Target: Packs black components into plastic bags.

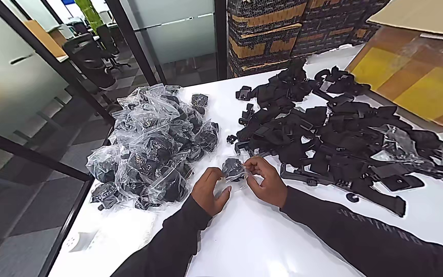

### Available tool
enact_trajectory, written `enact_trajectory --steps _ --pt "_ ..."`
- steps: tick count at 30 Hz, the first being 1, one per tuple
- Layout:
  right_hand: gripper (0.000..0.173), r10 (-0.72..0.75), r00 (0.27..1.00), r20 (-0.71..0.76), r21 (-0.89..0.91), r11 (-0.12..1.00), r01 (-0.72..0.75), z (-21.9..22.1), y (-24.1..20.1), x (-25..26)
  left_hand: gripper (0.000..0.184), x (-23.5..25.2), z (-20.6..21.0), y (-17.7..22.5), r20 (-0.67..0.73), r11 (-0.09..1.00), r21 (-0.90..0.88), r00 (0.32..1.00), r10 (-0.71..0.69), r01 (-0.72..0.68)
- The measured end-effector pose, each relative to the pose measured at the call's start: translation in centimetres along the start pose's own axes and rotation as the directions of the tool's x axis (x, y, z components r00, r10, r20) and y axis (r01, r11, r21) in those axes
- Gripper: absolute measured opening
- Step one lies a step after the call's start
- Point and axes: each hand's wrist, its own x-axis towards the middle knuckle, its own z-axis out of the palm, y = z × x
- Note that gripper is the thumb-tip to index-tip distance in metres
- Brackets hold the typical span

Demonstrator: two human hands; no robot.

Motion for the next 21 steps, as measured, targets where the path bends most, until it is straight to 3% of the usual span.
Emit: enact_trajectory --steps 4,7,11,15,18,21 --pt "0.028 -0.066 0.992 0.105 0.141 0.989 0.051 -0.6 0.3 0.1 0.069 0.0 0.2 -0.8 0.119 0.997 -0.035 0.991 -0.060 0.065" --pt "0.039 -0.109 0.978 0.175 0.146 0.986 0.084 -0.8 0.2 0.4 0.057 0.2 0.0 -0.7 0.075 0.994 -0.025 0.992 -0.100 0.102" --pt "0.049 -0.086 0.971 0.224 -0.087 0.990 0.108 -0.7 0.2 0.4 0.023 0.3 -0.3 -1.0 0.009 0.997 0.029 0.998 -0.066 0.066" --pt "0.030 -0.048 0.983 0.179 -0.208 0.974 0.085 -0.7 0.8 0.6 0.013 0.3 -0.4 -1.4 -0.003 0.996 0.092 1.000 -0.005 0.005" --pt "0.019 -0.057 0.993 0.107 -0.068 0.996 0.064 -0.8 1.1 0.7 0.016 0.5 -0.5 -1.6 -0.103 0.993 0.089 0.991 0.089 -0.080" --pt "0.021 -0.097 0.993 0.068 0.199 0.976 0.082 -0.5 0.6 0.9 0.026 0.9 -0.5 -1.2 -0.188 0.990 0.007 0.972 0.143 -0.144"
